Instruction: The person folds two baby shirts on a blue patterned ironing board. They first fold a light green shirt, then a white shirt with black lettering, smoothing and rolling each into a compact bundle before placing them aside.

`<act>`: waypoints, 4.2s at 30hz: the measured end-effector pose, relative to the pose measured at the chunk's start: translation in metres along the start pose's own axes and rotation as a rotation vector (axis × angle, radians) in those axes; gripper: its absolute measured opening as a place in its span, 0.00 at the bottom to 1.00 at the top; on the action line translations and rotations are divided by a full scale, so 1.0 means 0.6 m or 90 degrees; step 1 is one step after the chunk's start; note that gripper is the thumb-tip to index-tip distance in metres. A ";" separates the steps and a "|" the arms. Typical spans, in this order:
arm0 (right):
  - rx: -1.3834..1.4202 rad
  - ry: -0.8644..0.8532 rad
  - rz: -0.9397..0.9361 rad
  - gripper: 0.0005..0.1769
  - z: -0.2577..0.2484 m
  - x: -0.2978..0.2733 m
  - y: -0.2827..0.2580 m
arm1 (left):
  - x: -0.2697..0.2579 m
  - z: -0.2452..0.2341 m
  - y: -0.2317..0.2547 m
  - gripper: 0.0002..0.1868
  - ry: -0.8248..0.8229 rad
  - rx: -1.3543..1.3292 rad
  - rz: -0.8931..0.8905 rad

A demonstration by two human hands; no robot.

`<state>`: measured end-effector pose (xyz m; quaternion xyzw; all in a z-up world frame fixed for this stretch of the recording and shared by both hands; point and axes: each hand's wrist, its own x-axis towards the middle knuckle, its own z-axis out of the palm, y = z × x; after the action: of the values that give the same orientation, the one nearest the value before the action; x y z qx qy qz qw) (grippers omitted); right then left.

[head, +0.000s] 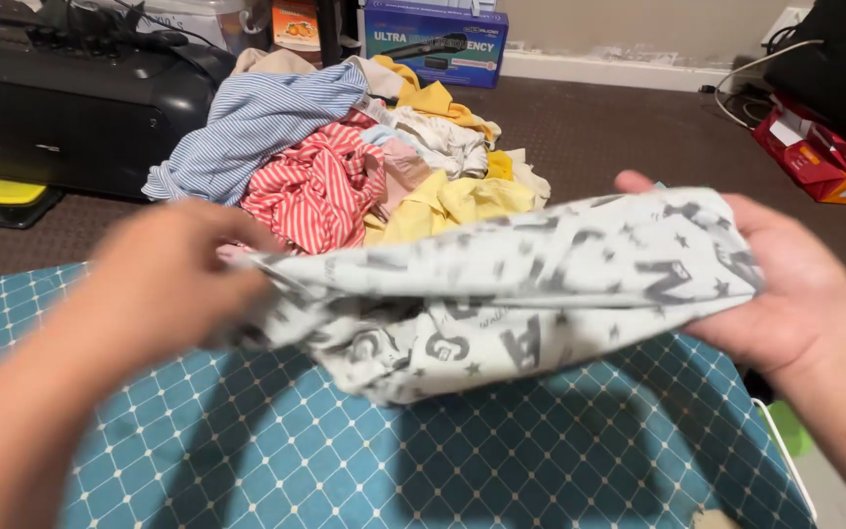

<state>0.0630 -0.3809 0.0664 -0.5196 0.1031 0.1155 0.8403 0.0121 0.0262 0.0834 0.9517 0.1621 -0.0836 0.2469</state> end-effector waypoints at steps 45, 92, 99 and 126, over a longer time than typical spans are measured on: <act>-1.053 -0.413 0.248 0.13 0.000 -0.035 0.046 | 0.052 0.073 -0.198 0.21 -0.389 0.142 0.075; -0.378 -0.231 -0.554 0.13 0.099 -0.032 -0.203 | -0.110 -0.165 0.134 0.17 0.067 -0.647 0.401; -0.257 -0.283 -0.618 0.09 0.103 -0.081 -0.234 | -0.163 -0.166 0.146 0.19 -0.022 -0.882 0.261; -0.437 -0.135 -0.416 0.11 0.240 -0.027 -0.065 | 0.084 0.082 -0.069 0.21 -0.291 -0.257 0.337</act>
<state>0.0668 -0.2703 0.1676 -0.7573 -0.1957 -0.0751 0.6185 0.0407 0.0496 0.0103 0.8499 -0.1344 -0.1930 0.4715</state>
